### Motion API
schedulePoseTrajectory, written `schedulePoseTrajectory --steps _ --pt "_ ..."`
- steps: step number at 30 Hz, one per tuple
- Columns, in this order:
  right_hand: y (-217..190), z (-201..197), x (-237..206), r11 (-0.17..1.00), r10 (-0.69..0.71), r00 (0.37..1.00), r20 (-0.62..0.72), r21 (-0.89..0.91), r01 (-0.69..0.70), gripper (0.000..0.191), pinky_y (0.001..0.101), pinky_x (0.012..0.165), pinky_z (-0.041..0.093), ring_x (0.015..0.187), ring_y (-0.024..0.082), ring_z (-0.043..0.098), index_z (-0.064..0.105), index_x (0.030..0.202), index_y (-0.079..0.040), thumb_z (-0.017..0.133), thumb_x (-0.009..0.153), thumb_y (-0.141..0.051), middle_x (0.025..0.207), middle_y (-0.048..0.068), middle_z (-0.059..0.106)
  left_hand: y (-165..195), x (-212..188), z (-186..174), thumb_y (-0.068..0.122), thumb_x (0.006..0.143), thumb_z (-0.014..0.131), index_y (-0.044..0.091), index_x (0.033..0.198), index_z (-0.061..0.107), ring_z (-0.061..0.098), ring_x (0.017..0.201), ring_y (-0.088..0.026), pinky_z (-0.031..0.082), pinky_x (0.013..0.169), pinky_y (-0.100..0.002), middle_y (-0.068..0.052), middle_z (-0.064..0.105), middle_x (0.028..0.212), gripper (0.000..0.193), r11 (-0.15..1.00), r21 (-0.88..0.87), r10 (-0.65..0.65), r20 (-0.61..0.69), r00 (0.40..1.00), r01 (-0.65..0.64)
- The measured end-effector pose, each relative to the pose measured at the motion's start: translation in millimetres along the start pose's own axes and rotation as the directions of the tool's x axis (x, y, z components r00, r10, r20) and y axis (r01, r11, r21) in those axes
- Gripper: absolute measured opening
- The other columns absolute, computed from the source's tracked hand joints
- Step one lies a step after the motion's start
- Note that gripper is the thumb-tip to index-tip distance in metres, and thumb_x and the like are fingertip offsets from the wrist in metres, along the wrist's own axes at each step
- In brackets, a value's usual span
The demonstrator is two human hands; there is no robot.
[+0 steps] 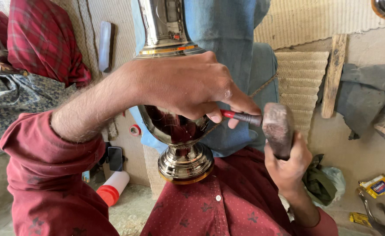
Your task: The person sits cross-legged on the floor with a silver-plated vase held on their lap by a rope strap. They hold a small punch against the vase surface and strike it with a wooden mallet, working repeated blows around the body to chase a decorative floral pattern into the metal.
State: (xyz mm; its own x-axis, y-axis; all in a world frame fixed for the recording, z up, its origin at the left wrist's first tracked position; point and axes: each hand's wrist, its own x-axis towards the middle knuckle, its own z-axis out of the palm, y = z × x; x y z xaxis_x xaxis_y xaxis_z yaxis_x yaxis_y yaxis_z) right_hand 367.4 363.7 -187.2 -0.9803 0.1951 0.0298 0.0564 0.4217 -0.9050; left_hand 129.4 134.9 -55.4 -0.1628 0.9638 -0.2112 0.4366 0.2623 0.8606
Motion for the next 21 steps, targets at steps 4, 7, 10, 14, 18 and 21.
schedulePoseTrajectory --steps 4,7,10,14,18,21 --pt "7.6 -0.7 9.8 1.0 0.004 1.0 0.029 0.008 -0.004 0.055 0.0334 0.079 0.054 0.086 0.016 0.064 0.043 0.134 0.006 0.075 0.09 0.007 0.096 0.009 0.065 2.2 -1.4 -0.5 0.018 0.081 0.078 0.023 0.138 0.064 0.076 0.073 -0.019 0.053 0.055 -0.04 -0.003 0.081 0.096 0.059 0.991 0.104 -0.074 -0.057 0.996 0.08" --pt "11.3 -1.7 18.1 0.999 0.008 0.999 0.044 0.05 -0.01 0.054 0.0328 0.079 0.055 0.084 0.018 0.066 0.043 0.135 0.006 0.076 0.092 0.004 0.095 0.011 0.067 1.7 -9.3 -2.8 0.018 0.083 0.081 0.017 0.136 0.067 0.076 0.086 -0.022 0.053 0.062 -0.04 -0.007 0.079 0.111 0.054 0.981 0.189 0.096 -0.243 0.965 -0.05" --pt "7.8 -6.5 32.0 0.982 -0.104 0.992 0.065 -0.15 0.113 0.067 0.0384 0.08 0.053 0.086 0.027 0.065 0.04 0.14 0.008 0.078 0.084 0.004 0.098 0.02 0.065 -0.4 -14.6 0.4 0.014 0.08 0.081 0.016 0.136 0.066 0.076 0.087 -0.023 0.054 0.064 -0.041 -0.003 0.079 0.108 0.058 0.98 0.194 0.018 -0.329 0.944 0.049" --pt "-2.3 -11.3 46.6 0.96 0.024 1.0 -0.012 0.279 -0.02 0.076 0.0289 0.082 0.054 0.088 0.016 0.063 0.024 0.154 0.0 0.075 0.098 0.005 0.102 0.011 0.064 -8.6 -18.0 1.2 0.012 0.082 0.082 0.015 0.139 0.063 0.077 0.093 -0.02 0.056 0.069 -0.038 -0.002 0.078 0.116 0.061 0.98 0.199 0.06 -0.371 0.927 0.016" --pt "-7.6 -12.1 43.6 0.954 -0.123 0.985 0.117 -0.258 0.15 0.075 0.0335 0.077 0.054 0.082 0.022 0.064 0.032 0.147 -0.003 0.074 0.086 0.012 0.094 0.016 0.063 -4.0 -31.6 10.1 0.005 0.085 0.08 0.014 0.138 0.061 0.077 0.094 -0.019 0.057 0.071 -0.036 -0.002 0.078 0.115 0.057 0.982 0.187 0.086 -0.409 0.908 -0.008" --pt "-3.8 -9.4 33.5 0.99 0.045 0.993 0.109 0.13 -0.059 0.086 0.0282 0.08 0.054 0.081 0.014 0.063 0.02 0.162 0.004 0.071 0.092 0.008 0.094 0.008 0.061 0.4 -42.6 13.9 -0.001 0.09 0.077 0.011 0.137 0.057 0.077 0.103 -0.021 0.058 0.078 -0.036 0.0 0.077 0.115 0.052 0.996 0.081 0.016 -0.527 0.85 0.032"
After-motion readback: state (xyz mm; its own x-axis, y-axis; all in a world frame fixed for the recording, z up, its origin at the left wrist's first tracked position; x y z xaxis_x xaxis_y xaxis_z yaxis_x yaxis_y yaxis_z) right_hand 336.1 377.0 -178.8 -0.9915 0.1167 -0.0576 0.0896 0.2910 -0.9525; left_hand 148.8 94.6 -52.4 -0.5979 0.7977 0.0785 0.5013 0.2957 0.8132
